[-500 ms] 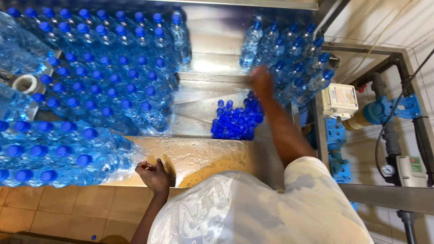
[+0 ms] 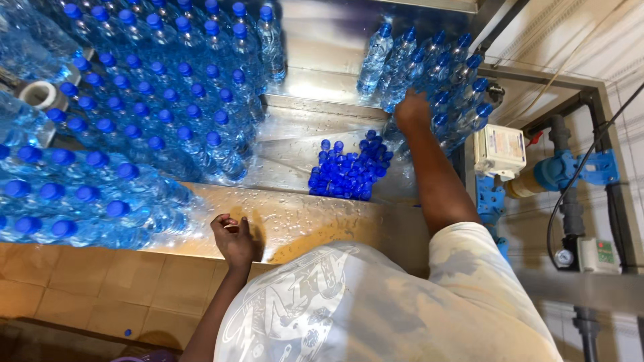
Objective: The person repeatedly picks up blue bottle caps from a pile on a metal table and screws them onto clear plastic water bottles. The person handles the bottles and caps by hand, working through a large quantity of items.
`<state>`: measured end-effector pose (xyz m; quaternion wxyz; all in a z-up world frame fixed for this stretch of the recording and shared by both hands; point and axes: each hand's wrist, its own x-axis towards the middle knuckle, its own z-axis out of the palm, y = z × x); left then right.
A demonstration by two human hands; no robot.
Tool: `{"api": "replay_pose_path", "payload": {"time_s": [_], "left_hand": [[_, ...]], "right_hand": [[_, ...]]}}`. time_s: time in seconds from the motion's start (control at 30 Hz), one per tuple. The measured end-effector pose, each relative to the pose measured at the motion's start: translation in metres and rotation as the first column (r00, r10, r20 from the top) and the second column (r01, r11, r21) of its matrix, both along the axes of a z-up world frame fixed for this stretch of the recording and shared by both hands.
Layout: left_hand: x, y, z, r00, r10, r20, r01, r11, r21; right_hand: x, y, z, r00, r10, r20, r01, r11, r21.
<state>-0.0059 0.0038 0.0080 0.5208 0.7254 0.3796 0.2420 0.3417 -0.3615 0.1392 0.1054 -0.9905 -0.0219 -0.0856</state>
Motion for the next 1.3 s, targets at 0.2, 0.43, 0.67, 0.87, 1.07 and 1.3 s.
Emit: {"api": "replay_pose_path", "payload": {"time_s": [0.2,0.43,0.67,0.87,1.07,1.3], "left_hand": [[0.030,0.030,0.015,0.988,-0.145,0.042,0.147,0.988,-0.054],[0.033,0.051,0.081,0.921,-0.254,0.295,0.384,0.458,-0.802],[-0.035,0.071,0.064,0.867,-0.437,0.238,0.498,0.764,-0.411],[-0.061,0.090,0.062,0.970,-0.096,0.223,0.241,0.507,-0.828],[-0.071,0.093,0.041,0.979,-0.094,0.182,0.205,0.517,-0.831],[-0.070,0.100,0.048,0.986,0.034,0.161,0.031,0.920,-0.390]], "right_hand": [[-0.070,0.030,0.038,0.990,0.137,0.012,-0.137,0.968,0.211],[-0.186,0.143,-0.006,0.651,0.694,0.308,-0.728,0.456,0.512],[-0.233,0.201,-0.042,0.742,0.448,-0.499,0.447,0.224,0.866],[-0.240,0.211,-0.028,0.593,0.798,-0.106,0.061,0.087,0.994],[-0.218,0.215,-0.004,0.314,0.807,0.500,-0.890,0.433,-0.141],[-0.224,0.258,-0.033,0.529,0.825,0.200,-0.334,-0.014,0.942]]}}
